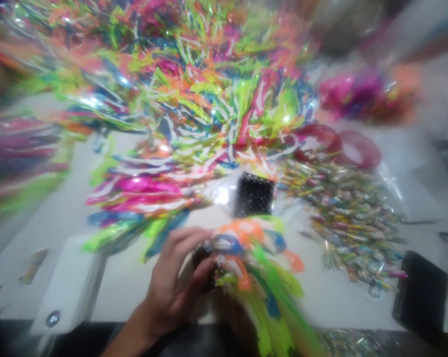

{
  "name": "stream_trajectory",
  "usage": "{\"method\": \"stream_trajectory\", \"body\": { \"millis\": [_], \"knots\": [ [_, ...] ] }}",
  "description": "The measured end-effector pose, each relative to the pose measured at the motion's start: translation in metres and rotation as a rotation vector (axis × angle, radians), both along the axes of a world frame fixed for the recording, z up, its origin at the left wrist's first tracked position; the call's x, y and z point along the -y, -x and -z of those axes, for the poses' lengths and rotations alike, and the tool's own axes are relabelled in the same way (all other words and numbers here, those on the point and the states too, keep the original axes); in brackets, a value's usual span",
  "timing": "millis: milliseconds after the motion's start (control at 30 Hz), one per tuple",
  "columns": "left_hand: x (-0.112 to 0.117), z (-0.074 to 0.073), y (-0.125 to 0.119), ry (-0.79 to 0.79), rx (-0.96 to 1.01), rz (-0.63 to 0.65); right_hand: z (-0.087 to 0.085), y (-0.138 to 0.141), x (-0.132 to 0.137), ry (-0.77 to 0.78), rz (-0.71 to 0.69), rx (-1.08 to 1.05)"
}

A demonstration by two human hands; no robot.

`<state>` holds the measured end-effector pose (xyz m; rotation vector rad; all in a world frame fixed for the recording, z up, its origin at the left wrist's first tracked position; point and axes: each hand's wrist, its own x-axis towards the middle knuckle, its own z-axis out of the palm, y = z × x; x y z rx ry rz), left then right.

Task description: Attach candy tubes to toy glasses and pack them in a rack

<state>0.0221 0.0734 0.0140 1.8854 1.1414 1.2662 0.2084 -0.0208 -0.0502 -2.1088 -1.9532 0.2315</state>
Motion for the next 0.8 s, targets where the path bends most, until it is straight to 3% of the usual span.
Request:
{"method": "stream_trajectory", "body": {
  "millis": [100, 233, 600, 800],
  "knots": [
    [-0.004, -0.004, -0.003, -0.018, -0.029, 0.054, -0.001, 0.000, -0.001, 0.003, -0.008, 0.001],
    [-0.005, 0.003, -0.004, -0.030, -0.039, 0.138, 0.000, 0.000, 0.000, -0.002, -0.005, 0.004],
    [-0.004, 0.020, 0.003, -0.106, 0.004, 0.155, 0.000, 0.002, 0.003, -0.012, 0.020, 0.009],
    [0.010, 0.031, 0.007, -0.011, 0.044, 0.009, -0.001, 0.002, 0.003, 0.004, 0.027, 0.005]
  ]
}}
